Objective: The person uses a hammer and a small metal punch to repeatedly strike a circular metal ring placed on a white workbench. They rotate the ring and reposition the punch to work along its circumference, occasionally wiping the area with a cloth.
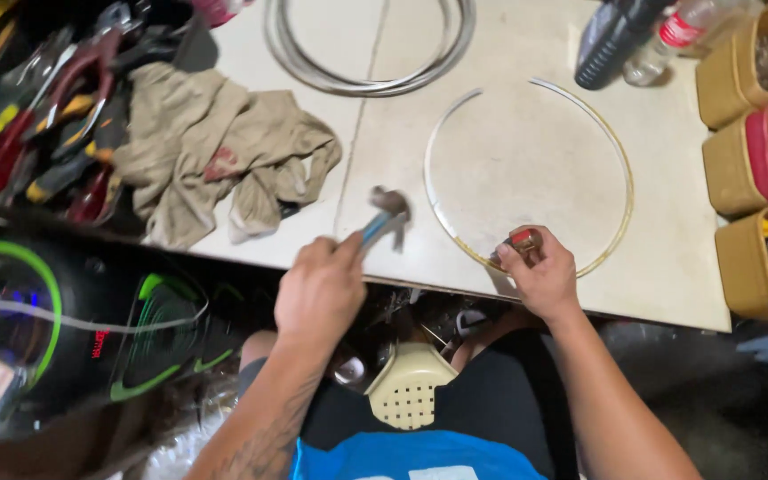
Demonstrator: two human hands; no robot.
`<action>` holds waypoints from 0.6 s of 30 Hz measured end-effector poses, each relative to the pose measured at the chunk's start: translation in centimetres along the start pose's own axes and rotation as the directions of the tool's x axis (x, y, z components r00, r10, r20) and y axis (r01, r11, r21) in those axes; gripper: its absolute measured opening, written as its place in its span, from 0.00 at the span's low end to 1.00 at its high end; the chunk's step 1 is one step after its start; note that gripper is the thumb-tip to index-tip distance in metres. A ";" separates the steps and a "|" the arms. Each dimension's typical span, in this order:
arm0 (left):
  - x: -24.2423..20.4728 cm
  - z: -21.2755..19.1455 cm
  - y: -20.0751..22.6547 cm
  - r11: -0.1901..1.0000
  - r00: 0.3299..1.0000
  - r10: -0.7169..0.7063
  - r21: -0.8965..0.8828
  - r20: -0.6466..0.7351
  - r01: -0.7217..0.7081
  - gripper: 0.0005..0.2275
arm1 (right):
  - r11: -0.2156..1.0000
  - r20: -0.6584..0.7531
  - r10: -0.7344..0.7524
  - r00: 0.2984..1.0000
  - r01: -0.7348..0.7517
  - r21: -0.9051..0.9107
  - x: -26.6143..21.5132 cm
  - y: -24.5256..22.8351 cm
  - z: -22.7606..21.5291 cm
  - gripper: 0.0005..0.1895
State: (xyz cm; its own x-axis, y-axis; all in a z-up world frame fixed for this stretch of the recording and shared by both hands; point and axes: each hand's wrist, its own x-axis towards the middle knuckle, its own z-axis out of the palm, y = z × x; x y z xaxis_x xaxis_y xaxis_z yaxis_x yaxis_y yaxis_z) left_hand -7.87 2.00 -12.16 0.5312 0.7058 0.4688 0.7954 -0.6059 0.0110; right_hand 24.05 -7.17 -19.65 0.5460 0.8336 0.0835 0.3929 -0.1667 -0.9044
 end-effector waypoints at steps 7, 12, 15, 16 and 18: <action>-0.6 3.6 -1.3 0.995 0.994 -0.087 -0.055 -0.072 0.083 0.07 | 0.997 0.004 0.041 0.999 -0.041 -0.058 0.6 0.8 -1.5 0.18; 2.0 1.9 2.3 0.970 0.995 0.022 -0.238 -0.102 -0.046 0.09 | 0.993 0.141 0.122 0.983 -0.120 -0.020 0.2 -2.9 -2.6 0.17; 2.0 3.5 5.2 0.937 0.977 0.195 -0.310 0.084 -0.160 0.10 | 0.975 0.131 0.212 0.968 -0.200 -0.100 0.4 -3.3 -2.6 0.16; 2.7 3.4 6.4 0.937 0.975 0.201 -0.309 0.091 -0.165 0.10 | 0.974 0.130 0.219 0.967 -0.208 -0.093 0.4 -3.2 -2.6 0.16; 4.0 3.0 8.7 0.862 0.968 0.248 -0.464 0.037 -0.203 0.16 | 0.986 0.142 0.141 0.980 -0.151 0.064 0.2 -3.1 -2.6 0.15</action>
State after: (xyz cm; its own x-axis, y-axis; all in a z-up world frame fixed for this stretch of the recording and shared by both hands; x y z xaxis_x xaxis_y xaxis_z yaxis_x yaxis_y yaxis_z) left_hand 2.07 0.63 -12.83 0.7225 0.5464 0.4237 0.4422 -0.8362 0.3244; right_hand 24.85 -7.86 -15.79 0.4853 0.8680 -0.1048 0.2574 -0.2564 -0.9317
